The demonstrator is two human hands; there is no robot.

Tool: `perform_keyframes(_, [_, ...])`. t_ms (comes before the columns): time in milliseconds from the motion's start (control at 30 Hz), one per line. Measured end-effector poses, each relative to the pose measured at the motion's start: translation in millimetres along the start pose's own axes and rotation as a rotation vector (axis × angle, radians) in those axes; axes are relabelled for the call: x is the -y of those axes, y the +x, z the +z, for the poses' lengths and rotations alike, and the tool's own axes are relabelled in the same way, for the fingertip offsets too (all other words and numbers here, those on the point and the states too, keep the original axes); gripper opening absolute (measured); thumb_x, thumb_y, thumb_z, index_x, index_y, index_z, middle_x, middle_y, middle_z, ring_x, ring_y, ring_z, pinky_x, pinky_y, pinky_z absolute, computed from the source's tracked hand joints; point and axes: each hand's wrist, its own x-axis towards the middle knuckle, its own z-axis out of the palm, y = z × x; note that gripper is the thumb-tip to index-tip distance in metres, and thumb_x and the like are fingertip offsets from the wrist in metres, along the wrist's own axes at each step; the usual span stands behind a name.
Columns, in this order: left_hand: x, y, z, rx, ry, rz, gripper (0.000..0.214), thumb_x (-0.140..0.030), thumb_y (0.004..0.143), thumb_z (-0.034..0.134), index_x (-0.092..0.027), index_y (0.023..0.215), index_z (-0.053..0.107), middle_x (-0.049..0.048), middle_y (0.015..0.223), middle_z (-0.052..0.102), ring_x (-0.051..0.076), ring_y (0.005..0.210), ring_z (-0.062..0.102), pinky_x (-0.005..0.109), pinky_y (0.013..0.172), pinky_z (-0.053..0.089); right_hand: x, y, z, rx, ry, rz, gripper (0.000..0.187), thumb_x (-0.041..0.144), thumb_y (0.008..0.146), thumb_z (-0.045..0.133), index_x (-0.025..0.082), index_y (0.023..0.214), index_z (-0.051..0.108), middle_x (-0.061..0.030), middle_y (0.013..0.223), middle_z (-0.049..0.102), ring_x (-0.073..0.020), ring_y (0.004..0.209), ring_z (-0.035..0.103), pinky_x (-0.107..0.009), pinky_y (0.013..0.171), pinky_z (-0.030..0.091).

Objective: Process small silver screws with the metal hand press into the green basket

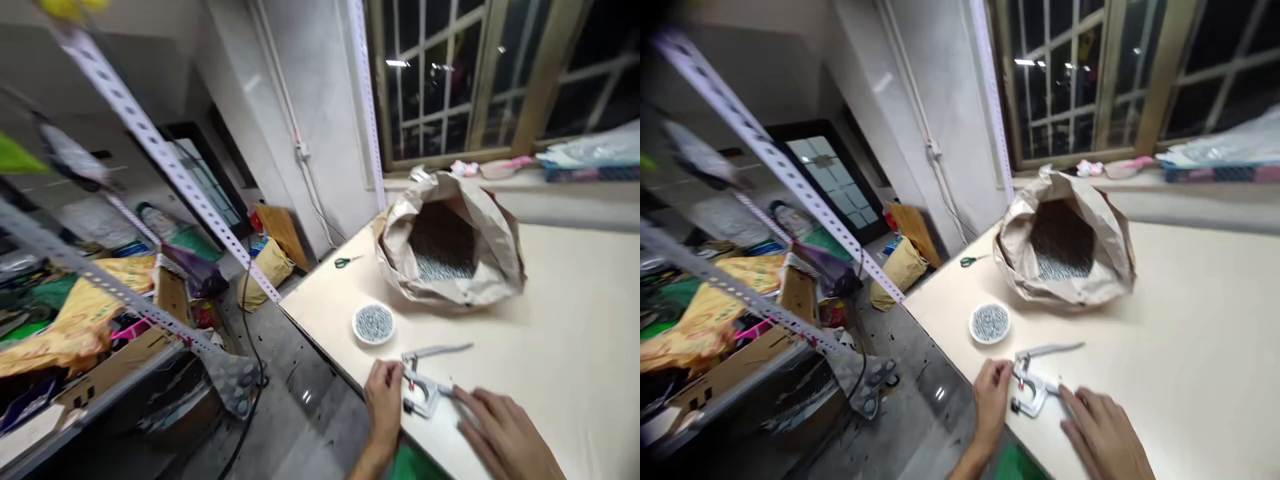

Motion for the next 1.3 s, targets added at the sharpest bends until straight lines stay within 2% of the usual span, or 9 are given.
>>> perform_keyframes(233, [-31,0,-25.8,0.179,-0.102,-0.036,0.027,-0.040,0.085,0.056,-0.018,0.074,0.067,0.0028,0.071,0.065,0.014,0.067,0.060,0.023,0.063,0.048,-13,0,-16,0.173,-0.092,0.148,0.030,0.025,0.096,0.038,0.015,0.116,0.058,-0.0082,0.090,0.062,-0.0200,0.082,0.052,-0.034,0.071,0.042])
perform_keyframes(433, [-35,-63,-50.0,0.479,-0.024,0.274,0.017,-0.030,0.086,0.058,-0.021,0.083,0.072,0.0045,0.074,0.067,0.014,0.066,0.063,0.022,0.060,0.050,-15,-1,-14,0.155,-0.100,0.102,0.030,0.020,0.097,0.033,0.017,0.113,0.059,-0.0079,0.090,0.061,-0.0189,0.080,0.051,-0.033,0.069,0.041])
perform_keyframes(533, [-36,-72,-57.9,0.710,0.049,0.365,0.028,-0.035,0.085,0.060,-0.022,0.108,0.068,0.0073,0.087,0.068,0.017,0.075,0.065,0.023,0.064,0.052,-14,-1,-16,0.192,-0.105,0.120,0.028,0.021,0.097,0.036,0.016,0.112,0.059,-0.0088,0.090,0.061,-0.0198,0.082,0.051,-0.034,0.071,0.040])
perform_keyframes(600, [-41,-50,-65.9,0.743,0.125,0.371,0.035,-0.035,0.087,0.057,-0.022,0.120,0.061,0.0080,0.096,0.068,0.017,0.081,0.065,0.024,0.069,0.053,-14,0,-17,0.238,-0.104,0.137,0.028,0.022,0.097,0.037,0.015,0.113,0.058,-0.0094,0.091,0.060,-0.0204,0.083,0.050,-0.035,0.071,0.039])
perform_keyframes(767, [-36,65,-75.8,0.194,0.424,0.210,0.023,-0.029,0.092,0.046,-0.017,0.095,0.066,0.0077,0.093,0.064,0.017,0.083,0.061,0.028,0.078,0.048,-15,0,-16,0.238,-0.126,0.131,0.029,0.022,0.098,0.035,0.014,0.113,0.058,-0.0090,0.090,0.060,-0.0199,0.082,0.049,-0.033,0.070,0.038])
perform_keyframes(867, [-22,115,-73.2,0.212,0.545,0.129,0.020,-0.029,0.090,0.050,-0.015,0.088,0.065,0.0068,0.089,0.063,0.017,0.082,0.061,0.028,0.076,0.047,-16,-2,-12,0.189,-0.140,0.098,0.028,0.023,0.098,0.035,0.015,0.112,0.059,-0.0083,0.090,0.059,-0.0195,0.082,0.050,-0.034,0.070,0.038])
perform_keyframes(967, [-12,132,-66.1,0.299,0.654,0.098,0.019,-0.032,0.089,0.052,-0.017,0.090,0.064,0.0056,0.093,0.063,0.017,0.082,0.061,0.027,0.074,0.045,-18,-3,-7,0.150,-0.150,0.072,0.027,0.024,0.097,0.037,0.016,0.110,0.059,-0.0072,0.088,0.059,-0.0192,0.079,0.050,-0.034,0.069,0.038])
perform_keyframes(1133, [-14,133,-57.0,0.375,0.755,0.051,0.020,-0.033,0.087,0.055,-0.019,0.098,0.065,0.0053,0.103,0.062,0.017,0.086,0.061,0.026,0.070,0.042,-18,-3,-6,0.144,-0.152,0.083,0.027,0.024,0.097,0.037,0.017,0.110,0.060,-0.0070,0.087,0.060,-0.0191,0.079,0.050,-0.033,0.068,0.038])
perform_keyframes(1300, [-18,141,-51.0,0.418,0.723,-0.082,0.016,-0.032,0.084,0.057,-0.019,0.082,0.067,0.0047,0.093,0.066,0.018,0.086,0.062,0.025,0.068,0.041,-17,-1,-9,0.166,-0.146,0.092,0.026,0.023,0.097,0.037,0.017,0.109,0.059,-0.0069,0.086,0.059,-0.0196,0.080,0.049,-0.033,0.067,0.037])
